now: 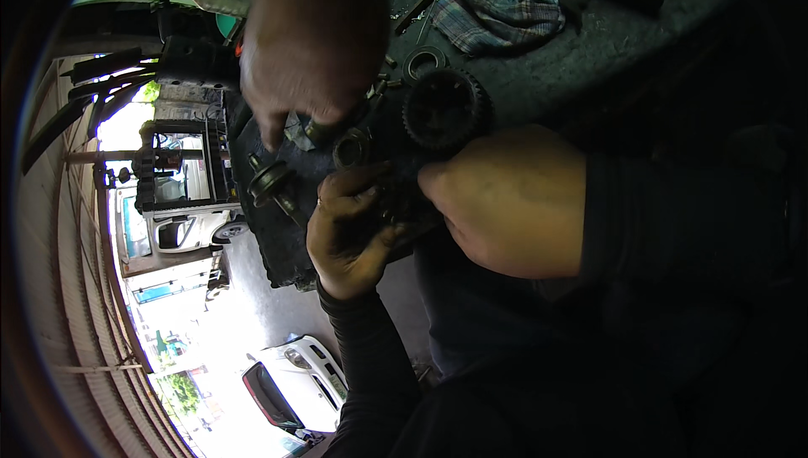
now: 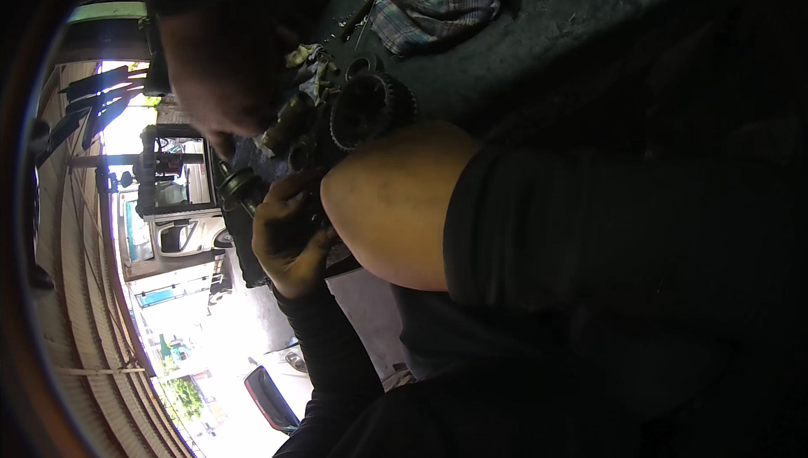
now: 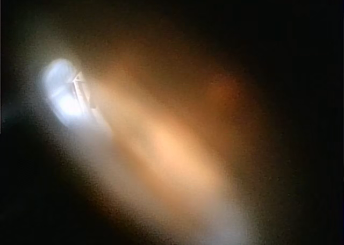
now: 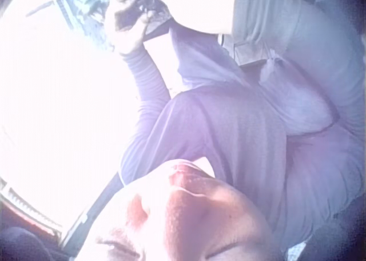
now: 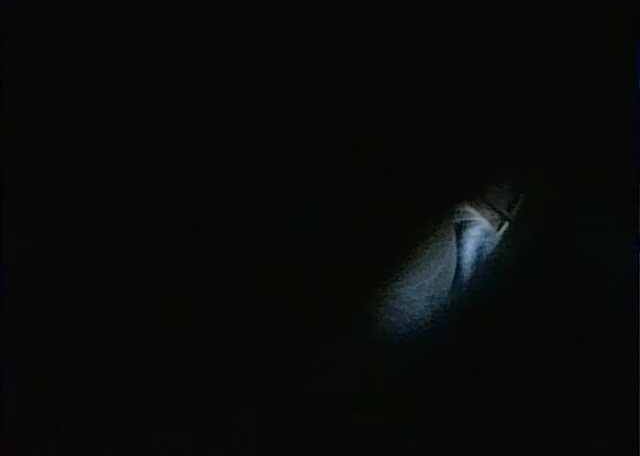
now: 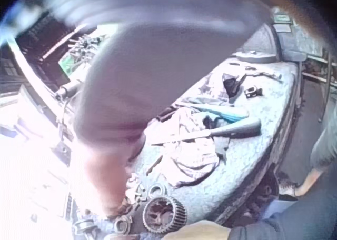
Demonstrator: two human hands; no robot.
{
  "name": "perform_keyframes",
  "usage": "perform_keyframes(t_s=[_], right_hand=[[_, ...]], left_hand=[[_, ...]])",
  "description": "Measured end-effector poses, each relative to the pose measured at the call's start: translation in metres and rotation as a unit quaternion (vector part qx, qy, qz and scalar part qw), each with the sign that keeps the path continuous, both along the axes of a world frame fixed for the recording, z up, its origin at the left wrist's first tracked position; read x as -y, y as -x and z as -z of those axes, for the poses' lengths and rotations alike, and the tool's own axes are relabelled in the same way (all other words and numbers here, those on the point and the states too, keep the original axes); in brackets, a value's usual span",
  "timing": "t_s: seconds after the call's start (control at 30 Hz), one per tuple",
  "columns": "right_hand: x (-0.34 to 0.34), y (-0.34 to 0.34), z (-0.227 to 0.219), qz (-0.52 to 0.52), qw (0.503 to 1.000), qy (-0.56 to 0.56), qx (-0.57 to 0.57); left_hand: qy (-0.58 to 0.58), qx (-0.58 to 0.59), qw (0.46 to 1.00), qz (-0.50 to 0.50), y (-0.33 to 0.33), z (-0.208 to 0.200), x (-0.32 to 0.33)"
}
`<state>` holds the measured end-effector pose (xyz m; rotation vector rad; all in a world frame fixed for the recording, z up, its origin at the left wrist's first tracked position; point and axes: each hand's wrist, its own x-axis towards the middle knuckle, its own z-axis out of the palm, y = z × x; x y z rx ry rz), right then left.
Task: The person assembles small mechanical components on a workbench, inserting pins into a gear and fitting a bearing onto a shaft. They use a cloth to wipe the parts and handle several small metal pieces throughout the process.
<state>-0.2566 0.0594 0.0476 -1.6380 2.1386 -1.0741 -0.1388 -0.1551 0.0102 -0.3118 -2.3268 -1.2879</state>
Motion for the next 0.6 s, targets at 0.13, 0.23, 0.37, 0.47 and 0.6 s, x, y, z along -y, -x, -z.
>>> perform_keyframes(t_s=[0.13,0.23,0.37,0.47,0.6], right_hand=[[0.000,-0.008,-0.004,-0.006,1.000,-0.016,0.005],[0.008,-0.010,0.018,0.052,0.993,0.106,0.001],[0.001,-0.004,0.008,0.026,0.998,0.063,-0.008],[0.001,-0.007,0.011,0.016,0.997,0.079,0.010],[0.002,-0.005,0.013,0.027,0.996,0.079,0.020]], left_hand=[[-0.020,-0.001,1.000,-0.001,-0.003,0.001,-0.001],[-0.029,-0.002,1.000,0.009,-0.003,0.001,-0.001],[-0.032,0.006,0.999,0.007,-0.002,-0.001,-0.005],[-0.029,0.000,0.999,0.013,-0.001,0.001,-0.004],[-0.023,0.004,1.000,0.011,0.000,-0.006,-0.007]])
